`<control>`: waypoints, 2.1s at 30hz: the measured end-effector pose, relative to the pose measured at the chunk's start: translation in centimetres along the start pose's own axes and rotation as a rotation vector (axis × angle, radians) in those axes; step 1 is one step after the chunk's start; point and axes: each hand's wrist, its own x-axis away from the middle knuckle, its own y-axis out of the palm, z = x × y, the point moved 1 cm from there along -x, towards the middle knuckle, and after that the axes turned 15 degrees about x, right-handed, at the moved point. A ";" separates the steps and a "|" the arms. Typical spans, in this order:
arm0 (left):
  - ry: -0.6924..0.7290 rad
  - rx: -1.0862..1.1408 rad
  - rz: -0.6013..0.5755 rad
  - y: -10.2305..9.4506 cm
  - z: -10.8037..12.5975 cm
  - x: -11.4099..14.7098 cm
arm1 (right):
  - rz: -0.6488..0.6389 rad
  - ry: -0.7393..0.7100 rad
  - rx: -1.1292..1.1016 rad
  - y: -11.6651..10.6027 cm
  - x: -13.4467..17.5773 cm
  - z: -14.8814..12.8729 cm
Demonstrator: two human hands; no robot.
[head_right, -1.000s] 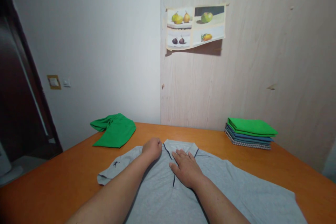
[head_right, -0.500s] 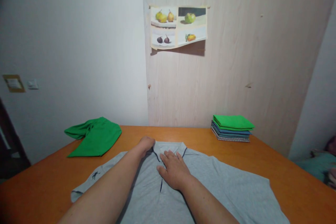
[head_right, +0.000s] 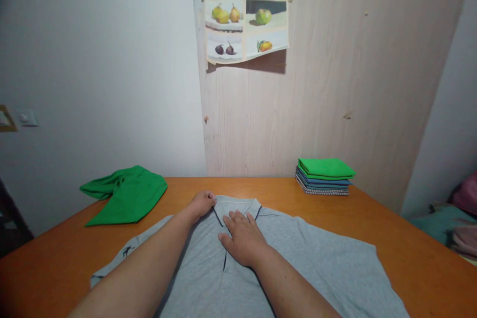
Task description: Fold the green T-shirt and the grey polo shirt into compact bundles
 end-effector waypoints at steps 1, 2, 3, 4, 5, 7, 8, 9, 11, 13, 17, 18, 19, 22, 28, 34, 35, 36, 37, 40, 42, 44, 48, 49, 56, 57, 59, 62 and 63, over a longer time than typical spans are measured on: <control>0.022 -0.044 0.027 0.1 -0.2 0.2 | 0.000 -0.001 0.001 0.0 0.0 0.0; 0.042 -0.092 0.048 0.1 -0.3 0.4 | 0.000 -0.001 0.003 0.0 0.0 0.0; 0.061 -0.138 0.065 0.2 -0.4 0.6 | 0.000 -0.001 0.004 0.0 0.0 0.0; 0.083 -0.174 0.080 0.2 -0.4 0.7 | 0.001 -0.001 0.005 0.0 0.0 -0.1; 0.103 -0.206 0.092 0.2 -0.3 0.9 | 0.002 -0.001 0.006 0.0 0.0 -0.1; 0.135 -0.259 0.110 0.1 -0.1 1.2 | 0.005 0.000 0.006 0.1 0.1 -0.1; 0.149 -0.282 0.119 0.0 0.0 1.4 | 0.006 0.000 0.005 0.1 0.1 -0.1; 0.163 -0.302 0.127 -0.1 0.2 1.6 | 0.007 0.000 0.003 0.1 0.1 -0.1; 0.195 -0.333 0.137 -0.1 0.6 2.2 | 0.006 0.000 0.000 0.0 0.1 -0.1; 0.232 -0.355 0.132 0.0 0.9 3.1 | 0.004 0.000 -0.004 0.0 0.1 -0.1; 0.324 -0.383 0.069 0.7 0.9 4.9 | 0.013 -0.004 -0.017 0.1 0.1 -0.2; 0.350 -0.387 0.046 0.9 0.8 5.3 | 0.024 -0.006 -0.023 0.1 0.0 -0.2; 0.374 -0.391 0.022 1.2 0.6 5.7 | 0.043 -0.006 -0.030 0.0 0.0 -0.1; 0.427 -0.403 -0.044 1.7 -0.1 6.5 | 0.169 0.087 -0.033 -0.3 -0.3 0.4; 0.394 -0.468 -0.131 2.0 -0.7 7.0 | 0.231 0.466 0.069 -0.7 -0.2 3.8; 0.314 -0.519 -0.218 2.3 -0.6 6.9 | -0.005 0.509 0.136 0.6 -0.4 6.2; 0.306 -0.520 -0.218 2.3 -0.6 6.9 | -0.029 0.519 0.141 0.7 -0.5 6.3; 0.299 -0.519 -0.219 2.4 -0.6 6.8 | -0.043 0.526 0.145 0.8 -0.7 6.4; 0.293 -0.517 -0.220 2.4 -0.6 6.8 | -0.053 0.530 0.149 0.8 -0.8 6.5; 0.286 -0.510 -0.225 2.4 -0.5 6.8 | -0.063 0.529 0.163 0.9 -1.0 6.6; 0.285 -0.503 -0.227 2.3 -0.4 6.9 | -0.054 0.527 0.167 1.0 -1.0 6.6; 0.288 -0.496 -0.227 2.3 -0.3 7.1 | -0.031 0.532 0.171 1.0 -0.8 6.5; 0.325 -0.483 -0.188 2.1 -0.1 7.5 | 0.120 0.535 0.192 0.2 -0.4 5.7; 0.349 -0.482 -0.162 2.0 0.0 7.6 | 0.171 0.519 0.190 0.0 -0.3 5.5; 0.428 -0.501 -0.022 1.7 0.4 7.2 | 0.166 0.385 0.198 -0.2 -0.5 4.1; 0.428 -0.502 -0.037 1.8 0.2 7.0 | 0.164 0.369 0.207 0.0 -0.6 4.2; 0.428 -0.504 -0.062 2.1 -0.1 6.8 | 0.156 0.358 0.201 0.6 -0.8 4.4; 0.411 -0.514 -0.078 2.3 -0.6 6.6 | 0.225 0.363 0.049 1.6 -1.0 5.1; 0.408 -0.518 -0.084 2.4 -0.6 6.6 | 0.292 0.371 -0.074 1.9 -1.1 5.3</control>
